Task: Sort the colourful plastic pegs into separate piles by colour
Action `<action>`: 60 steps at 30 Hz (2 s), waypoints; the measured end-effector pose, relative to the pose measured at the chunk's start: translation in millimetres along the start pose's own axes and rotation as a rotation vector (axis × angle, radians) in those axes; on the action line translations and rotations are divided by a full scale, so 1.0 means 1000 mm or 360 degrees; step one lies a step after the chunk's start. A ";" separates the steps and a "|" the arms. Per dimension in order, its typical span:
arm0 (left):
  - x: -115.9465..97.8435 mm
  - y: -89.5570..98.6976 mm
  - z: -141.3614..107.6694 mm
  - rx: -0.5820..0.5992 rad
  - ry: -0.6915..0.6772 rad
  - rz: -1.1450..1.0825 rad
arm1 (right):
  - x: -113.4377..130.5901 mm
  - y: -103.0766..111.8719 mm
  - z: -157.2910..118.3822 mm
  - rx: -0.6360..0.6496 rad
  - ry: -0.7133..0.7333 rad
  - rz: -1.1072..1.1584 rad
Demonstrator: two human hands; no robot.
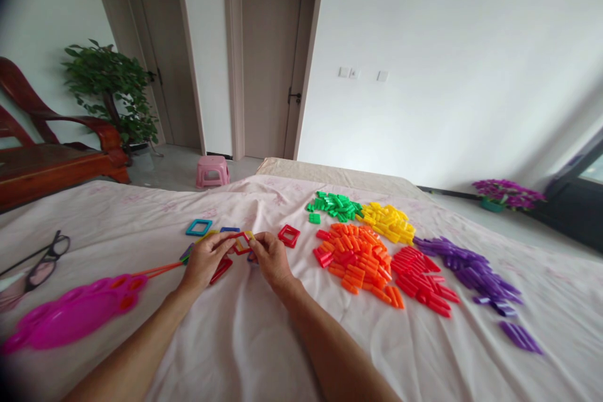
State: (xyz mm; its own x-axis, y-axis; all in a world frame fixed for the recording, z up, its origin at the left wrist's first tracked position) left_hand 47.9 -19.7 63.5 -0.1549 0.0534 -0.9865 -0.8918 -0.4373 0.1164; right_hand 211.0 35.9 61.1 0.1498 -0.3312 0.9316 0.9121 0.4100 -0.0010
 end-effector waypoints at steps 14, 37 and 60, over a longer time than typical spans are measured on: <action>0.016 0.006 0.009 -0.0178 0.0116 -0.0163 | -0.006 0.101 0.027 -0.0567 0.0585 -0.1250; 0.006 0.000 0.003 -0.0026 0.0040 -0.0059 | 0.026 0.046 0.003 -0.0034 0.1031 -0.1593; 0.014 -0.002 0.006 0.0110 0.0292 -0.0262 | 0.026 0.072 0.014 -0.0194 0.0465 -0.1935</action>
State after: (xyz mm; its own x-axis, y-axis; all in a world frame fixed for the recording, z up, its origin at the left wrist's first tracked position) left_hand 45.1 -12.6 50.5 0.0687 -0.0481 -0.9965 -0.9266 -0.3732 -0.0459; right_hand 275.4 69.1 90.3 -0.7466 -0.6213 0.2381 0.5462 -0.3679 0.7526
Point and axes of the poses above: each hand's wrist, its own z-axis towards the middle knuckle, its own y-axis out of the back of the hand, x = y × z, the point moved 2 cm from there along z, towards the middle knuckle, and after that the axes turned 8 degrees about y, right-handed, at the moved point
